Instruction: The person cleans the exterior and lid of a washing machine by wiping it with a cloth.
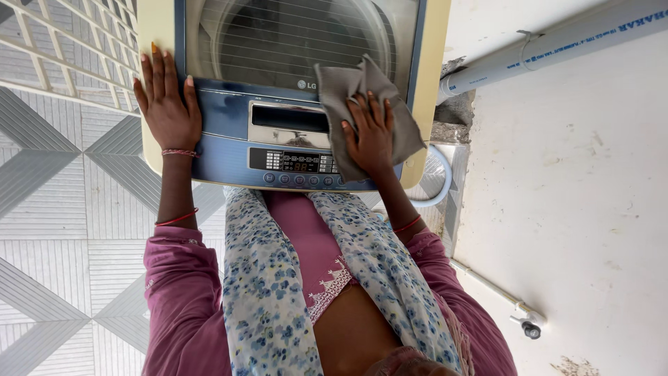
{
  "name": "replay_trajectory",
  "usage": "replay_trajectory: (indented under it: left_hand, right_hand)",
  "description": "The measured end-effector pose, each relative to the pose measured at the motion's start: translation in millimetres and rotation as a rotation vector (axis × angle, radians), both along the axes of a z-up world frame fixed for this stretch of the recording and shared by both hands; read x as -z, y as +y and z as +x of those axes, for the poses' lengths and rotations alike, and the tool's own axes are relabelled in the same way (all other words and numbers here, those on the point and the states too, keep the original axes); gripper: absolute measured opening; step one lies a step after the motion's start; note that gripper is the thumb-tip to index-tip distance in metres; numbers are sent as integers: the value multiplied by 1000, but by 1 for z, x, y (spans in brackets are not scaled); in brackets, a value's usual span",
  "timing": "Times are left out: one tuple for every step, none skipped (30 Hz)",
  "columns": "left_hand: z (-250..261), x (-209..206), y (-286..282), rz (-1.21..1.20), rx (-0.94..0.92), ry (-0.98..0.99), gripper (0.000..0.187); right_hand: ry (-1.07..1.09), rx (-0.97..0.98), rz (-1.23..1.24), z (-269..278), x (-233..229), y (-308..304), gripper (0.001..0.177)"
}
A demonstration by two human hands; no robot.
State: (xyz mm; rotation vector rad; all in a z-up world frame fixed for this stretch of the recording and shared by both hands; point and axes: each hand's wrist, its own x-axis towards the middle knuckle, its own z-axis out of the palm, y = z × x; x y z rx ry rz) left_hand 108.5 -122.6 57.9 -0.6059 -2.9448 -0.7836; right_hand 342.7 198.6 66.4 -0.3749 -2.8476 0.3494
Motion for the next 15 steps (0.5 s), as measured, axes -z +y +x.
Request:
replay_trajectory:
  left_hand:
    - [0,0,-1,-1,-10,-5,56]
    - [1,0,-1,9,-4,4,55]
    - [1,0,-1,18,2,15,55]
    - [1,-1,-1,16,-7,12,55]
    - [1,0,0,20,-2,22,55]
    - [1,0,-1,25,3,31,55]
    - [1,1,-2,25,-2,28,55]
    - [1,1,-4,31,7,39,55]
    - [-1,2,-2,44,18,55,55]
    - [-1,3,-3,51,16,55,55]
    - [-2,3,-5,51,13,41,54]
    - [-4,4,-6,51,11,26,53]
    - [-6,6,-7,53,12,28,53]
    - [-8,9,-7,65,6,1,53]
    - [-12,12,-9,73,5,-25,54]
  right_hand:
    - [-3,-60,-9,-7,-2,-6,44]
    - [-5,-120,-18,-14,-3,-13,46]
    - [-8,-130,-20,-23,-4,-19,46]
    - [-12,-176,-13,-31,-4,-25,49]
    - [-17,-221,-5,-40,-3,-31,51]
    - [-21,-229,-7,-48,-1,-37,51]
    - [-25,-264,-4,-55,1,-44,53]
    - [-30,-298,-1,-63,4,-52,55]
    - [-30,-300,6,-74,7,-59,55]
    - [-49,-330,28,-85,11,-69,58]
    - [-65,-359,51,-97,13,-79,60]
    - [-63,-361,60,-107,14,-87,60]
    - [-72,-402,52,-116,14,-98,61]
    - [-81,-444,45,-126,14,-109,62]
    - [-78,-439,44,-136,13,-122,62]
